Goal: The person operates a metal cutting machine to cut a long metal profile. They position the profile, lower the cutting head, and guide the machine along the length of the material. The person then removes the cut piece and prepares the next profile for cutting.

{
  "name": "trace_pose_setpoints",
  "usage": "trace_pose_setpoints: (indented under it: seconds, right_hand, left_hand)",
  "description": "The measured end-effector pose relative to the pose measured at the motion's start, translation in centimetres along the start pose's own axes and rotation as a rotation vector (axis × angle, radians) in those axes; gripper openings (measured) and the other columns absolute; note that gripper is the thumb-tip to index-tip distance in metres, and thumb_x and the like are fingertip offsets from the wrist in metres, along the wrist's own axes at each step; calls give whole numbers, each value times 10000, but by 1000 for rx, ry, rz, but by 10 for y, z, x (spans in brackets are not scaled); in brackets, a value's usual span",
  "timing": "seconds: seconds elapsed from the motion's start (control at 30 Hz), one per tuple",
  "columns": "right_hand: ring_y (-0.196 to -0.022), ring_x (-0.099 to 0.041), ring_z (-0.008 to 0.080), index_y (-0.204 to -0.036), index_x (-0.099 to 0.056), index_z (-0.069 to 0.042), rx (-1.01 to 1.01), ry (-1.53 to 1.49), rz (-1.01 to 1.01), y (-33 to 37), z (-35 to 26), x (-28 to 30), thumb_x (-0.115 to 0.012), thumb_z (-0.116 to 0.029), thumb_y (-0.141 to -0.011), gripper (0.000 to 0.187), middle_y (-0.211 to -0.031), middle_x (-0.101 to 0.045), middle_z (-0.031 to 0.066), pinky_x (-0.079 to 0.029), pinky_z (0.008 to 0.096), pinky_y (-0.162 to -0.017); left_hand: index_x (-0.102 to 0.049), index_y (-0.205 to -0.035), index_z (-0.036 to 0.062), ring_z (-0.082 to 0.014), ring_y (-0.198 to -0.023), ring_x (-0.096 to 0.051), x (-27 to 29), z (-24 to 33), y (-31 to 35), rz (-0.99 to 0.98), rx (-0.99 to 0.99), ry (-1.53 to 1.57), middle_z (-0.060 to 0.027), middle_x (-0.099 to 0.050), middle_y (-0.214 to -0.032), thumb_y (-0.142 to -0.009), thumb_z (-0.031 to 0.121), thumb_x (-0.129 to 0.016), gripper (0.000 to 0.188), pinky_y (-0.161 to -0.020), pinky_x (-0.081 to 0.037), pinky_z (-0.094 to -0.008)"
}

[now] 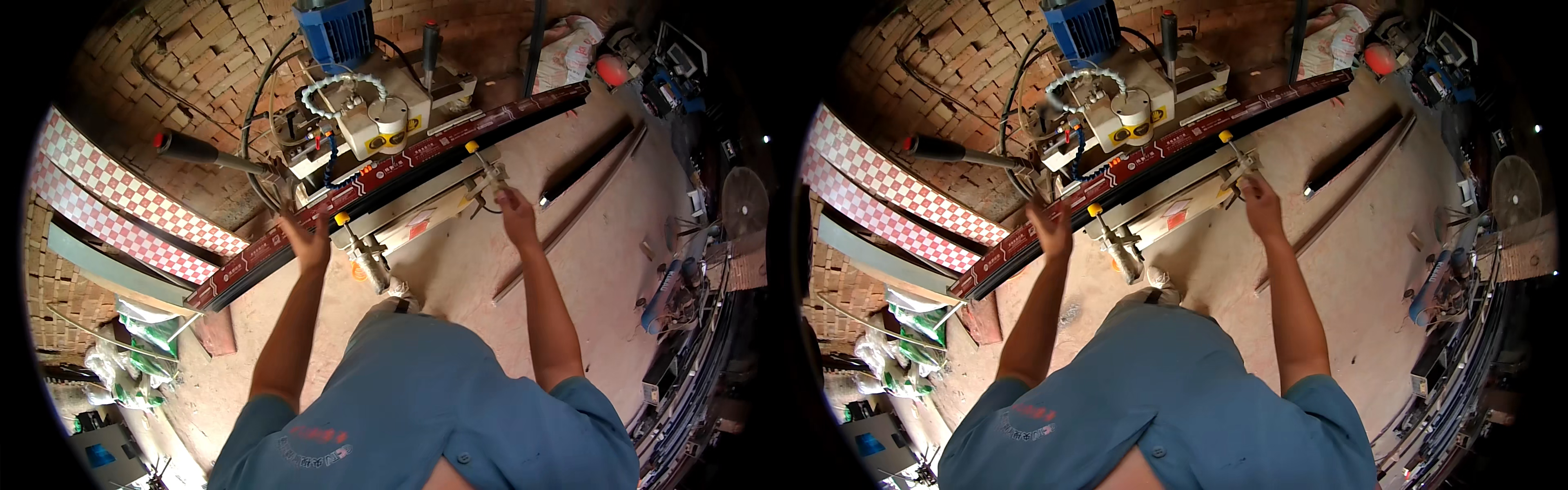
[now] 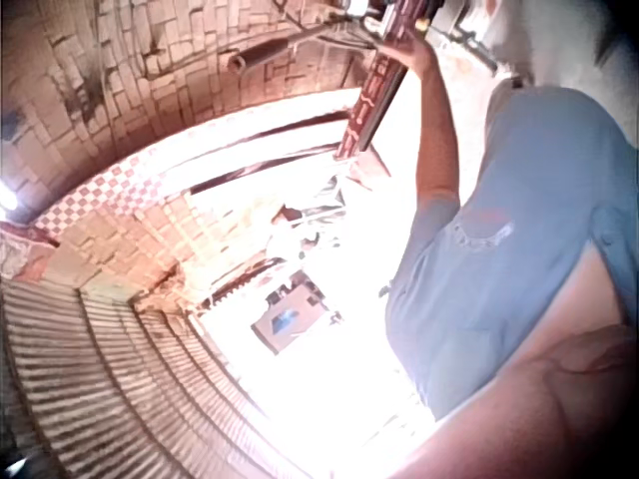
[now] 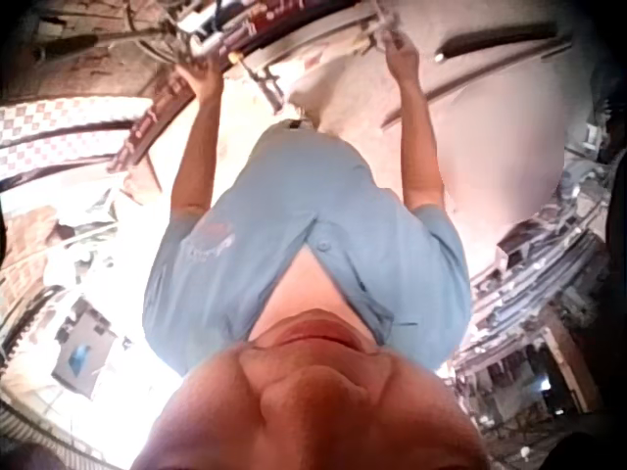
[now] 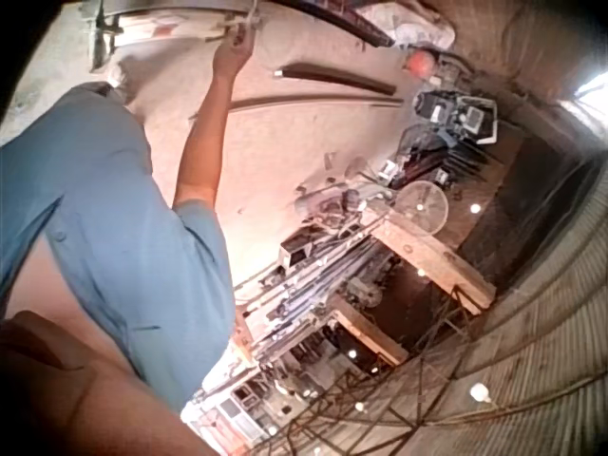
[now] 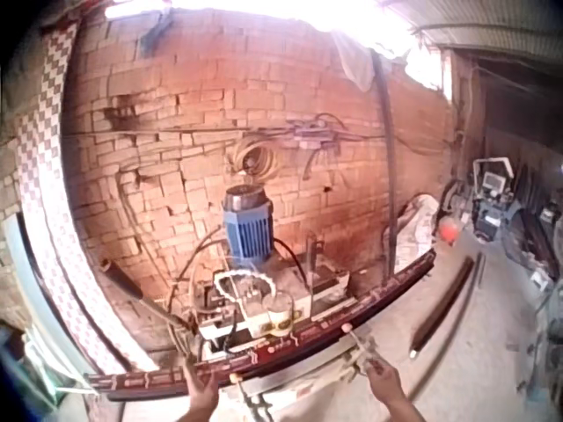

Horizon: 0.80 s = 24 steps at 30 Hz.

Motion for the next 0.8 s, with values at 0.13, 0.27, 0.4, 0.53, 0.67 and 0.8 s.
trace_pose_setpoints:
  seconds: [0.13, 0.27, 0.4, 0.53, 0.67, 0.8]
  right_hand:
    - [-937, -680, 223, -1157, -660, 5, 37, 109, -145, 16, -18, -35, -643, -219, -957, 301, -1039, -707, 141, -529, 327, -836]
    - [-924, -685, 216, -1147, -667, 8, -63, 214, -221, 34, 9, -30, -641, -218, -956, 297, -1037, -708, 136, -531, 329, -834]
    - [-914, -686, 208, -1128, -675, 17, -228, 262, -175, 43, 67, -6, -650, -212, -946, 294, -1021, -714, 130, -532, 331, -828]
    - [-899, -687, 209, -1117, -680, 18, -330, 264, -205, 47, 108, 0, -657, -213, -937, 293, -990, -718, 132, -534, 333, -812]
    - [-890, -691, 230, -1115, -681, 10, -262, 331, -364, 23, 119, -25, -653, -226, -939, 296, -1003, -715, 151, -537, 339, -803]
    - [-896, -686, 239, -1121, -675, 8, -211, 345, -481, -7, 120, -52, -653, -246, -943, 311, -1015, -709, 161, -537, 339, -801]
  left_hand:
    - [-572, -1172, 3, -128, -775, -610, -139, -102, 19, -212, 731, 511, -88, -635, -944, -823, 331, -821, 539, -655, -504, -268]
    - [-653, -854, 58, -79, -486, -482, -192, -94, -7, -210, 932, 875, 20, -563, -620, -874, 255, -776, 232, -444, -340, -247]
    - [-646, -773, 34, -81, -581, -549, -175, -132, -12, -149, 747, 458, -4, -631, -668, -879, 238, -759, 256, -532, -428, -259]
    - [-665, -769, 14, -89, -627, -564, -169, -150, -10, -262, 744, 262, -23, -650, -691, -863, 256, -770, 280, -599, -454, -283]
    - [-675, -774, 13, -105, -625, -571, -170, -146, -14, -196, 742, 232, -28, -651, -695, -863, 283, -771, 300, -608, -459, -293]
    - [-693, -789, 20, -113, -627, -579, -171, -143, -13, -179, 748, 268, -21, -647, -690, -863, 298, -775, 299, -621, -460, -292]
Point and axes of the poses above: each hand's wrist, its own y-axis away from the middle knuckle, its own x-axis out of the back of the hand, z = x × y, the point moved 9 cm from there along -y, towards the middle knuckle
